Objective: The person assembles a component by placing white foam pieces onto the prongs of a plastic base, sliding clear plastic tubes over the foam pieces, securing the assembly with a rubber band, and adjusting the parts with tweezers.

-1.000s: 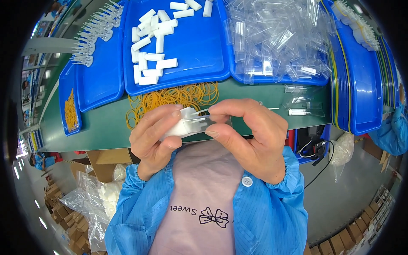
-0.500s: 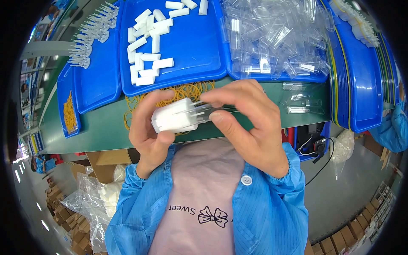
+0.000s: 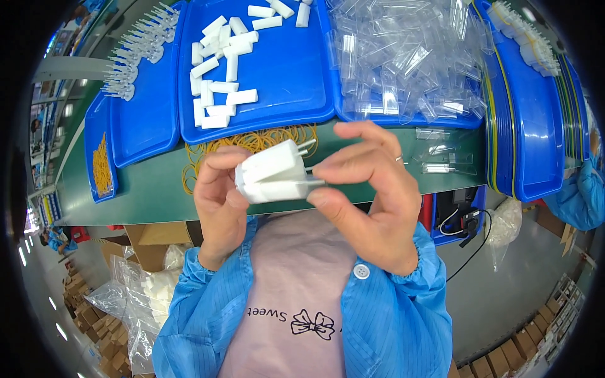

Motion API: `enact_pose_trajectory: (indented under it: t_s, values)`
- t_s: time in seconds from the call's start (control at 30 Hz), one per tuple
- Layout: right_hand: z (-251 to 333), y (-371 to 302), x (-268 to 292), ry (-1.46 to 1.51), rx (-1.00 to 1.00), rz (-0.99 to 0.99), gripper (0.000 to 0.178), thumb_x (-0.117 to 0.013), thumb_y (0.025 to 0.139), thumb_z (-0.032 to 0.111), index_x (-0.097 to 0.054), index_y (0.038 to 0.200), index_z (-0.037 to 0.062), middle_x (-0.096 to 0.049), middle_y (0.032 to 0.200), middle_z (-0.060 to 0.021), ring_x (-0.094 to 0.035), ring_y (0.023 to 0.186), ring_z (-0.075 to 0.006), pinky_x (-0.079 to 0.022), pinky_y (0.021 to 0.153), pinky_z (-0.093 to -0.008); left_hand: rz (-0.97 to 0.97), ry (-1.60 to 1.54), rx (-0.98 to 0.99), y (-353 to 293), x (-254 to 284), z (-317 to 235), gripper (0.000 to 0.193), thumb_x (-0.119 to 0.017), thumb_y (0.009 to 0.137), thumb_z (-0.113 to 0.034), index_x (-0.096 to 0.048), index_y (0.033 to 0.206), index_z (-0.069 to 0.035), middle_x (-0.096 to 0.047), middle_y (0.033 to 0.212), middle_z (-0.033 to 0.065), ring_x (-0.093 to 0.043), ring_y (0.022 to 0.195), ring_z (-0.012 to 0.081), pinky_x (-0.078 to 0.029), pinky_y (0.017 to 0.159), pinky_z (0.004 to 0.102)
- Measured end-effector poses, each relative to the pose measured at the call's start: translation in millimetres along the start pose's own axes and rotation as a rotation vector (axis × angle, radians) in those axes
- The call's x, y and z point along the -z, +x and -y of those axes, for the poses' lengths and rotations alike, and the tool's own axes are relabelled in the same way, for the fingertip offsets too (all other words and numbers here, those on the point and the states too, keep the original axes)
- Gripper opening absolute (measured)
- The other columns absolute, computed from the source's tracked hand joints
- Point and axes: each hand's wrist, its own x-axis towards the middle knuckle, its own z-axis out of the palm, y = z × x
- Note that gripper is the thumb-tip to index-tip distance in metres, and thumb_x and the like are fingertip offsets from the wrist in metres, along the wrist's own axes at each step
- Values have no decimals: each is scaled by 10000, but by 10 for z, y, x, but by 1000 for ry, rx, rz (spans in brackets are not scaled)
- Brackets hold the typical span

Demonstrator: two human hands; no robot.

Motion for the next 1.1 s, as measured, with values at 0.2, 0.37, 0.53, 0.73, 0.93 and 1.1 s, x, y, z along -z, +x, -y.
enact_pose_trajectory:
  t_s: [0.2,0.37,0.53,0.73,0.93,1.1]
  values:
    - [72,-46,-50,-22,43,43,208,-772,639,99,-639,796,71,-658,809,-52,-556,998,-284,-293,967,-485,71,-32,-62,-38,-23,24,432,-708,779,-142,-488,1105,37,-440,1089,96,-524,1040,192,-449,920,339]
    - [42,-76,-61,-10,18,9,215,-778,630,105,-642,795,81,-663,815,-53,-557,1004,-275,-279,973,-495,91,-39,-53,-17,-63,17,431,-716,770,-142,-495,1093,38,-446,1086,102,-527,1033,194,-451,925,349]
    - [46,-18,15,-101,70,69,229,-766,643,128,-657,834,67,-662,836,-65,-556,998,-286,-331,938,-454,82,-85,28,16,-44,11,381,-688,777,-71,-495,1088,35,-459,1078,95,-528,1033,183,-442,923,334]
    - [64,30,437,-463,4,-57,273,-681,709,97,-610,962,21,-619,975,-113,-556,952,-279,-420,845,-366,-156,-31,92,-6,18,-28,463,-676,778,-156,-484,1166,8,-523,1111,83,-513,1041,167,-399,906,297]
    - [-289,-147,717,-1168,-128,-131,295,-741,677,202,-557,882,94,-573,759,-7,-536,769,-205,-344,737,-357,-202,-46,86,102,8,-73,543,-686,790,-278,-460,1199,-2,-519,1131,89,-502,1064,176,-388,933,309]
    - [-451,-132,688,-1192,-174,-168,369,-763,648,220,-528,911,110,-539,701,10,-514,709,-189,-319,699,-350,-177,-21,85,96,1,-71,540,-688,790,-287,-461,1196,-13,-518,1135,96,-503,1070,170,-394,934,311]
